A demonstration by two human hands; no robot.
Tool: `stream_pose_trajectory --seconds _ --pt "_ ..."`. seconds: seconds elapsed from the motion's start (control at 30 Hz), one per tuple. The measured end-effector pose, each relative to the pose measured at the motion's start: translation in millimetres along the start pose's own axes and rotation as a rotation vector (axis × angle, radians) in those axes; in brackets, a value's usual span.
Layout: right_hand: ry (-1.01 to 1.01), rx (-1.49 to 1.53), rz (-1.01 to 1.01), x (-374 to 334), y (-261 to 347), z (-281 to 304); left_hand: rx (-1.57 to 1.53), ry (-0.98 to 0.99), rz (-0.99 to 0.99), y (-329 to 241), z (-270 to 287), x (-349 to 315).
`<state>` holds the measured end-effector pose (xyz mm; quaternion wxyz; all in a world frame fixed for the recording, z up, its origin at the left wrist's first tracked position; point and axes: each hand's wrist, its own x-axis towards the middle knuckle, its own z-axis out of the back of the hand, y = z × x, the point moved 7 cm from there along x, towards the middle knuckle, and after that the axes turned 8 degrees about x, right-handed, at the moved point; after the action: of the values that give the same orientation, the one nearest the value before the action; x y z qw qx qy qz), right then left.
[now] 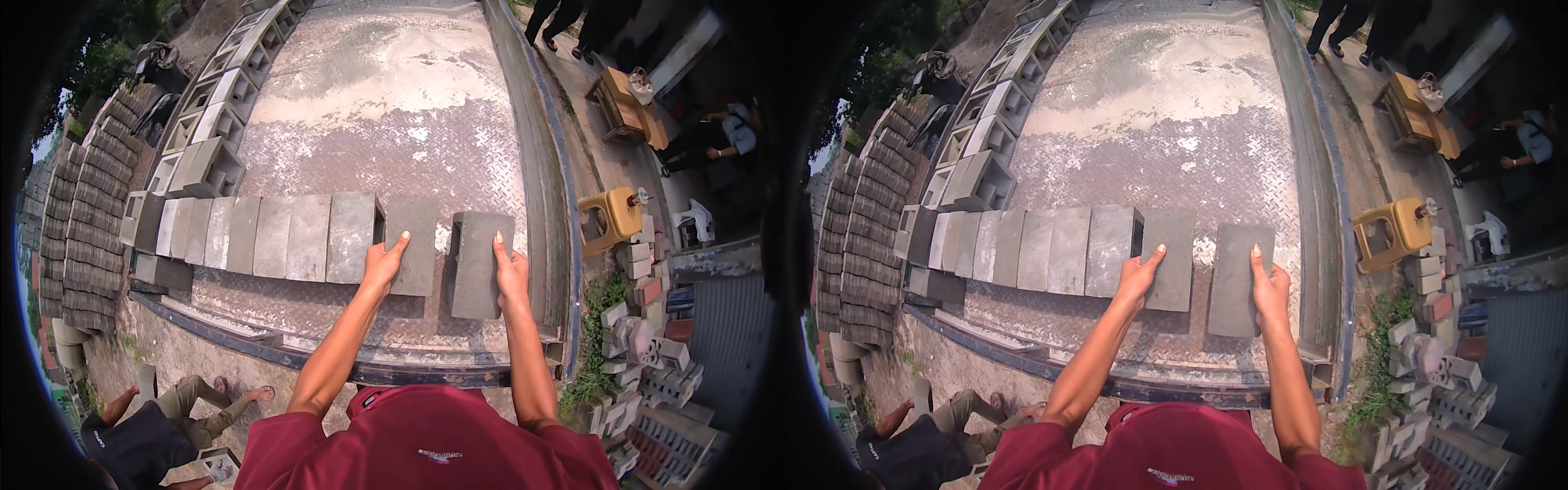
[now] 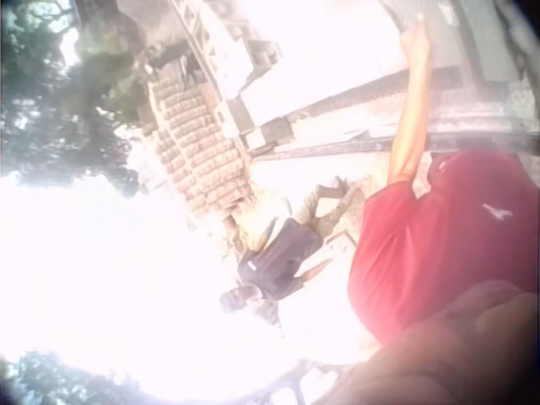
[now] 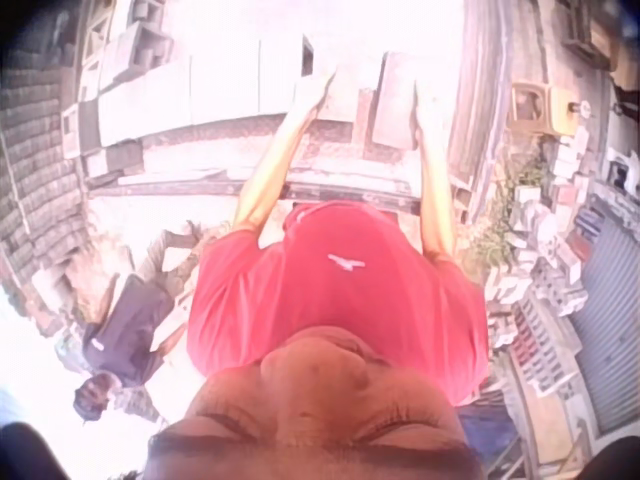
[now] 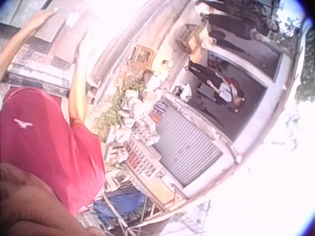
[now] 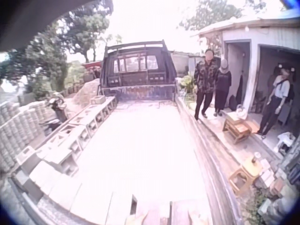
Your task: The person lifts concrete blocks from a stack and places them into the back of a truck.
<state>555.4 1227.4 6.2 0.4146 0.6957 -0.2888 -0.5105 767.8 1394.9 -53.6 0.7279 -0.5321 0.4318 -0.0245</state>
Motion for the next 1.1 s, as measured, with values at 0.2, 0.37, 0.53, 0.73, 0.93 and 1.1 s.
stream_pose_trajectory --seconds 0.2,0.37,0.53,0.73,0.93,1.1 --pt "0.005 -0.012 -0.034 9.3 -19.4 -0.7 0.127 -0.063 -0.061 21.3 -0.2 26.3" --pt "0.009 -0.014 -0.044 11.4 -25.3 1.1 0.333 -0.12 -0.094 19.2 6.3 26.8" --pt "0.014 -0.007 -0.048 19.9 -34.6 0.4 0.602 -0.236 -0.365 -17.2 5.2 -18.3" --pt "0.015 -0.015 -0.092 22.0 -41.6 -1.2 1.028 -0.114 -0.552 -31.6 -8.3 -70.2" --pt "0.017 -0.013 -0.082 25.6 -52.9 -3.9 1.448 -0.02 -0.824 -6.4 -7.1 -82.7" --pt "0.012 -0.058 -0.108 25.5 -50.2 -4.2 1.674 0.166 -0.724 -41.5 -18.8 -63.6"
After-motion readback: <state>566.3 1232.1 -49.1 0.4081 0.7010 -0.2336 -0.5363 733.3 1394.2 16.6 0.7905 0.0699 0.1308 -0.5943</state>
